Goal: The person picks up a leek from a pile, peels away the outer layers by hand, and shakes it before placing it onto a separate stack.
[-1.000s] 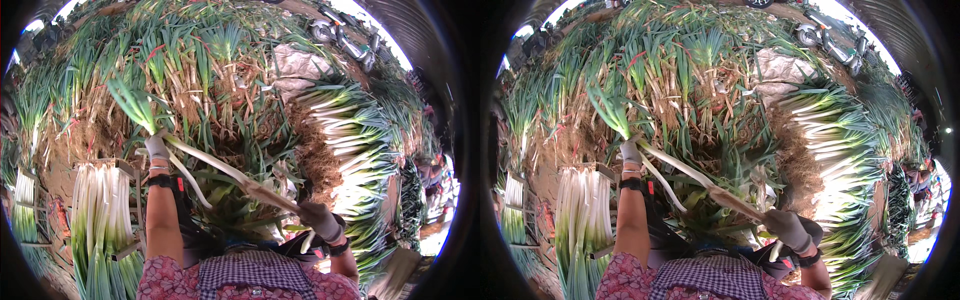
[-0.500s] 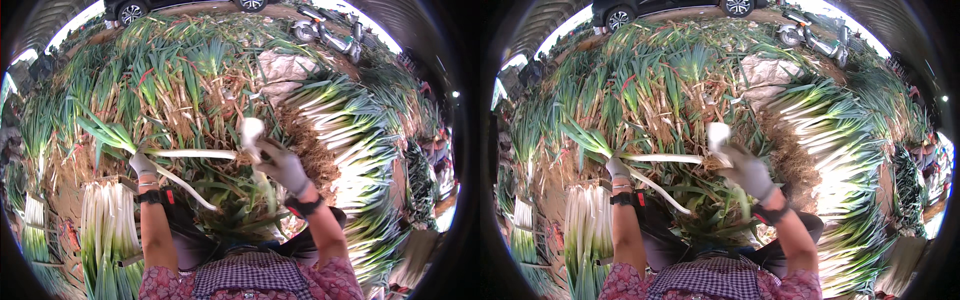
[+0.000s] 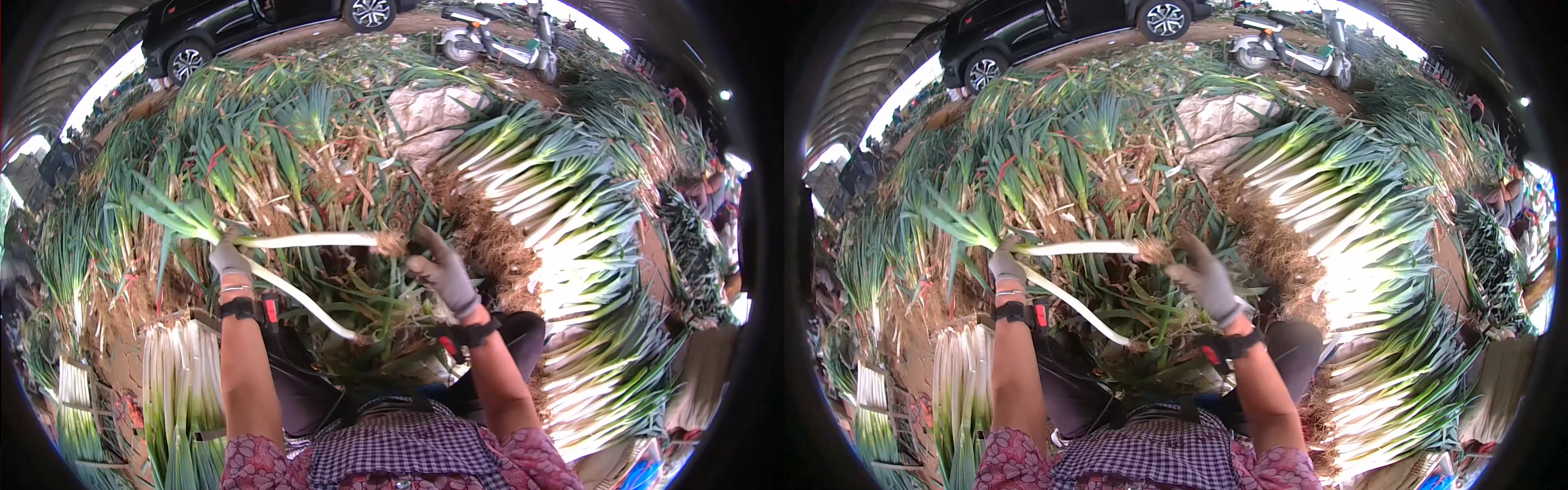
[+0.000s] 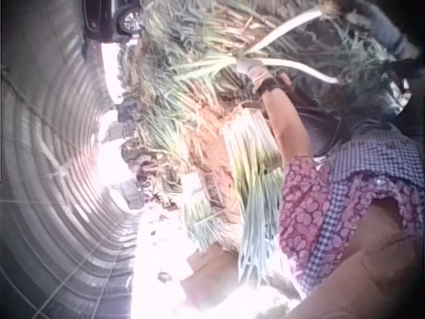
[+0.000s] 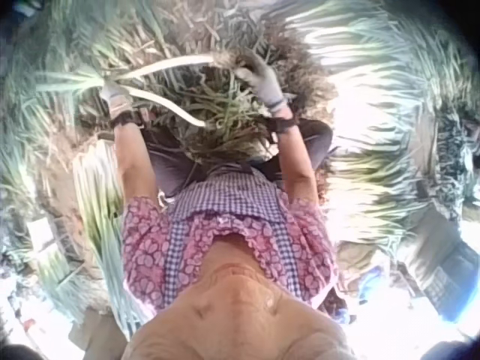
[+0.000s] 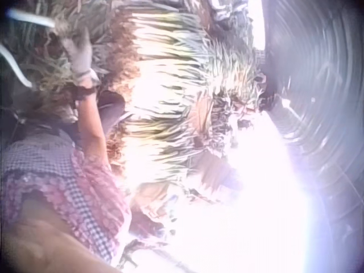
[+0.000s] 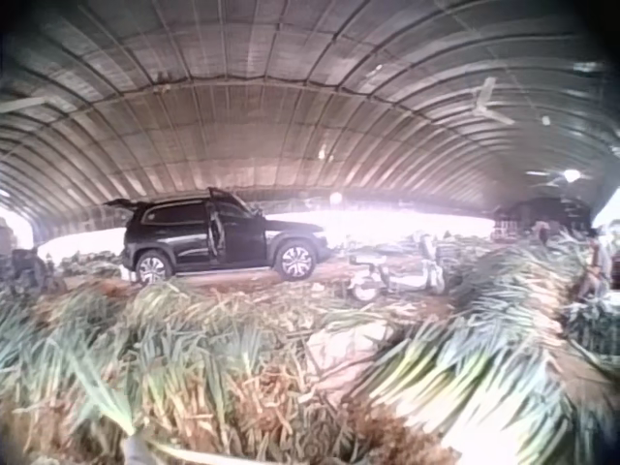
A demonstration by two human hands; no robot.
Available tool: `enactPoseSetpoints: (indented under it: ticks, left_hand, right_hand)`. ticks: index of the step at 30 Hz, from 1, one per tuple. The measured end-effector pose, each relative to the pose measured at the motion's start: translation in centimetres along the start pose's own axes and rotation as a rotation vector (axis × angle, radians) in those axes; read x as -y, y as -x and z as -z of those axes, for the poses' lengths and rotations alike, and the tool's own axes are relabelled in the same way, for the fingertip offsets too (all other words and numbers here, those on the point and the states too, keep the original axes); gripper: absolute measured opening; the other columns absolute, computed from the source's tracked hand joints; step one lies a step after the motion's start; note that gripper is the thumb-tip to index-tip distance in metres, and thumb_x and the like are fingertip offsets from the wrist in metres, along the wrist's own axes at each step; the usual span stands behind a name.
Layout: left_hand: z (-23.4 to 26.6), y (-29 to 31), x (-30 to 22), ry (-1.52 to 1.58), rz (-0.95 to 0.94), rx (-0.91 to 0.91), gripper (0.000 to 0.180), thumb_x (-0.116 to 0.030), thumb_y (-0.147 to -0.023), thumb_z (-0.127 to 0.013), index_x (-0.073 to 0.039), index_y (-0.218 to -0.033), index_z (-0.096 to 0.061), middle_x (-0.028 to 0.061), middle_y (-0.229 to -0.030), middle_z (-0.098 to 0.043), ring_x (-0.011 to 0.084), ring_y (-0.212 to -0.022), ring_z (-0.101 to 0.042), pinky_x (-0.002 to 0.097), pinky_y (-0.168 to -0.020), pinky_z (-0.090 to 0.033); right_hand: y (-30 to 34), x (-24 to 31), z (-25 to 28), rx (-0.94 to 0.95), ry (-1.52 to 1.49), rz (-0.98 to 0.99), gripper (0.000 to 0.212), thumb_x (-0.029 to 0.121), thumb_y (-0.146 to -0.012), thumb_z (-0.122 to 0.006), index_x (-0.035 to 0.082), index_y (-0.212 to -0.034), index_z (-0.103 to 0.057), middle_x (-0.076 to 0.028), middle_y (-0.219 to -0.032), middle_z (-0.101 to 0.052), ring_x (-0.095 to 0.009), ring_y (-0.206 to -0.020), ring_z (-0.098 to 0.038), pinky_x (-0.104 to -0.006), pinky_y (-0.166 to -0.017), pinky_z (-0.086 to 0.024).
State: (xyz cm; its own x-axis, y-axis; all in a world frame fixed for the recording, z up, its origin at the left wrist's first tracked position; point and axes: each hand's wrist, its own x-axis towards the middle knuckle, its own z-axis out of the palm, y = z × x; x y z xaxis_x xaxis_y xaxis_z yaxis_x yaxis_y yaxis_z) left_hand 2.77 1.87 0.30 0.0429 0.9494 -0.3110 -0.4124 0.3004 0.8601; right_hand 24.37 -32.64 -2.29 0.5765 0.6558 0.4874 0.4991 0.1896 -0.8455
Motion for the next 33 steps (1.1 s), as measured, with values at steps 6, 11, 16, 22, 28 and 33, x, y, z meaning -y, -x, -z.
enactPoseSetpoints:
  ticks: [6, 11, 16, 22, 28, 33]
  left_hand:
    - [-2.4, 2.4, 2.5, -0.076, -0.091, -0.01, 0.01, -0.009, -0.081, -0.069, -0.006, -0.083, -0.06, 0.0034, -0.065, -0.056, 0.0157, -0.044, -0.044, 0.0298, -0.041, -0.034]
    - [-3.9, 4.1, 3.7, -0.055, -0.137, 0.126, 0.01, 0.0, -0.076, -0.068, 0.0, -0.085, -0.063, 0.0083, -0.069, -0.06, 0.0194, -0.051, -0.055, 0.031, -0.043, -0.041]
    - [-6.3, 5.7, 5.2, -0.038, -0.095, 0.202, 0.005, -0.003, -0.08, -0.066, -0.002, -0.079, -0.061, 0.0061, -0.064, -0.058, 0.0157, -0.043, -0.046, 0.0276, -0.039, -0.037]
    - [-6.6, 8.0, 5.6, -0.019, -0.061, 0.296, 0.009, -0.006, -0.086, -0.061, -0.004, -0.077, -0.06, 0.0055, -0.062, -0.055, 0.015, -0.043, -0.045, 0.0283, -0.039, -0.036]
    - [-6.6, 4.9, 8.6, 0.064, 0.039, 0.373, 0.004, -0.007, -0.085, -0.063, -0.007, -0.085, -0.059, 0.0038, -0.066, -0.056, 0.0149, -0.045, -0.045, 0.0285, -0.04, -0.035]
    - [-3.8, 1.7, 4.5, 0.022, -0.024, 0.042, 0.007, -0.004, -0.081, -0.068, -0.001, -0.084, -0.062, 0.0052, -0.063, -0.055, 0.0158, -0.041, -0.043, 0.0271, -0.039, -0.034]
  right_hand:
    - [3.1, 3.6, -1.3, 0.13, -0.191, 0.153, 0.049, 0.016, -0.091, -0.065, 0.004, -0.136, -0.049, -0.005, -0.089, -0.068, -0.013, -0.08, -0.063, -0.0246, -0.074, -0.05]
    - [6.2, 6.2, 3.0, 0.235, -0.148, -0.31, 0.049, 0.027, -0.087, -0.07, 0.008, -0.13, -0.055, -0.012, -0.107, -0.068, -0.025, -0.108, -0.063, -0.0494, -0.111, -0.022]
    - [5.5, 3.3, 2.9, 0.092, -0.117, -0.313, 0.055, 0.029, -0.084, -0.074, 0.004, -0.13, -0.055, -0.009, -0.103, -0.067, -0.024, -0.1, -0.062, -0.0416, -0.101, -0.037]
    - [7.2, 6.5, 6.8, -0.305, -0.454, -0.297, 0.048, 0.015, -0.087, -0.071, -0.004, -0.128, -0.054, -0.008, -0.099, -0.067, -0.013, -0.088, -0.064, -0.0242, -0.069, -0.052]
    - [7.2, 5.6, 4.5, 0.022, -0.698, -0.592, 0.069, 0.024, -0.087, -0.072, 0.002, -0.143, -0.037, -0.012, -0.108, -0.065, -0.018, -0.094, -0.063, -0.0287, -0.08, -0.051]
    - [8.1, 11.1, 13.1, -0.287, 0.796, 0.229, 0.046, 0.019, -0.091, -0.062, 0.004, -0.133, -0.052, -0.004, -0.092, -0.062, -0.012, -0.065, -0.056, -0.0256, -0.062, -0.047]
